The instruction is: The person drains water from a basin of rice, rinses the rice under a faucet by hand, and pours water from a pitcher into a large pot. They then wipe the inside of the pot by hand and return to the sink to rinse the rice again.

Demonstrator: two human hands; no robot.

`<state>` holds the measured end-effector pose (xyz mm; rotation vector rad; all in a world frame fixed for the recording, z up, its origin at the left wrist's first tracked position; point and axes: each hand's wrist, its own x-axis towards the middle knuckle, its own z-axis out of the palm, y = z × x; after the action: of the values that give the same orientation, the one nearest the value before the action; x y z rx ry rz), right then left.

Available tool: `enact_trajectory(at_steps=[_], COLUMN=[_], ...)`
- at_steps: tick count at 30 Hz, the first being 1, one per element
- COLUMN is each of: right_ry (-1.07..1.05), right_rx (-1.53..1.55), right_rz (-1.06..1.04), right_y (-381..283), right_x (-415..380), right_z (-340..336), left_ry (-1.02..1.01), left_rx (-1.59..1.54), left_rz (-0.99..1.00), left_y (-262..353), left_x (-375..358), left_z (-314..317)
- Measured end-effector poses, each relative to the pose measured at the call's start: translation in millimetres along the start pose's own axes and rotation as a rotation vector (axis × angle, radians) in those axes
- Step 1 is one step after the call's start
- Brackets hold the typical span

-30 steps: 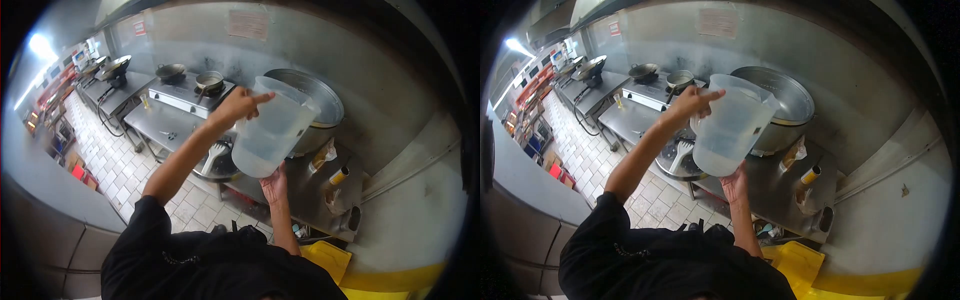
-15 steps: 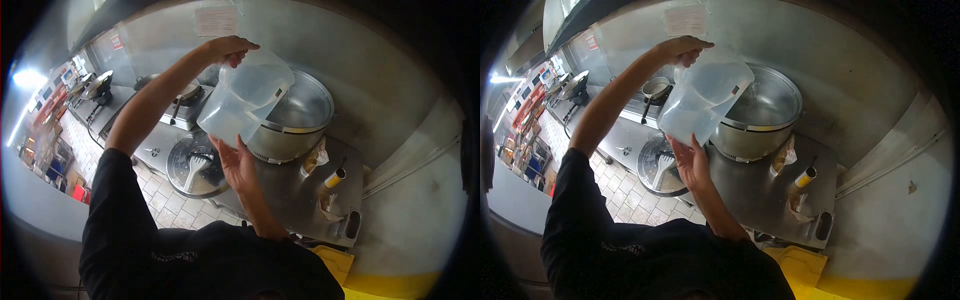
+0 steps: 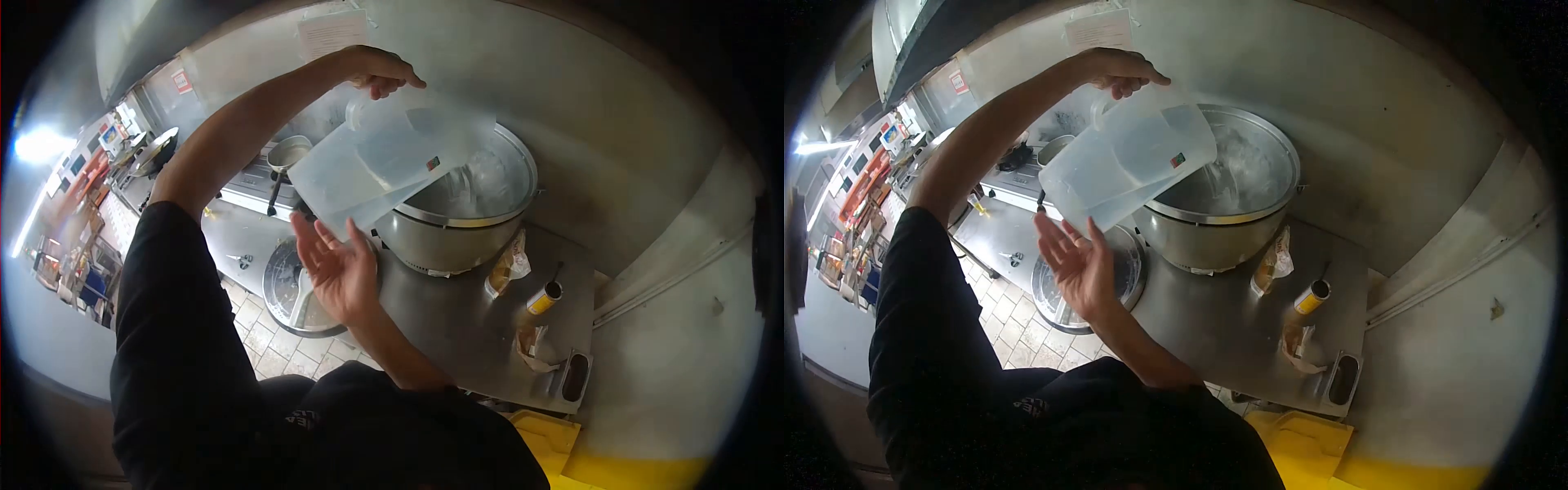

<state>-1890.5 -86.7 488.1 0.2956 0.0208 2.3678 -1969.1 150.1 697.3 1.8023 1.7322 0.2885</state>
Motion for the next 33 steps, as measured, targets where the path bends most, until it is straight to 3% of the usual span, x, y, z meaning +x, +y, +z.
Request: enact_trajectory(at_steps=[5,10,26,33], right_ry=[0.010,-0.062,0.115,0.498], right_rx=[-0.381,-0.539,-0.737,-0.797], right_rz=[0.227,0.318,0.078,-0.097], right_y=[-8,-23,-65,-71], right_x=[-29,-60,-101,-118], right_z=[-38,-66,-86,-104], left_ry=[-0.190,-0.268,-0.659,-0.521], left_rx=[0.116,0.249,0.838,1.045], left_rz=[0.008,-0.020,0.071,0.365], left_y=[15,21,63,69], left_x=[23,50,133,116], left_z=[4,9,80,137])
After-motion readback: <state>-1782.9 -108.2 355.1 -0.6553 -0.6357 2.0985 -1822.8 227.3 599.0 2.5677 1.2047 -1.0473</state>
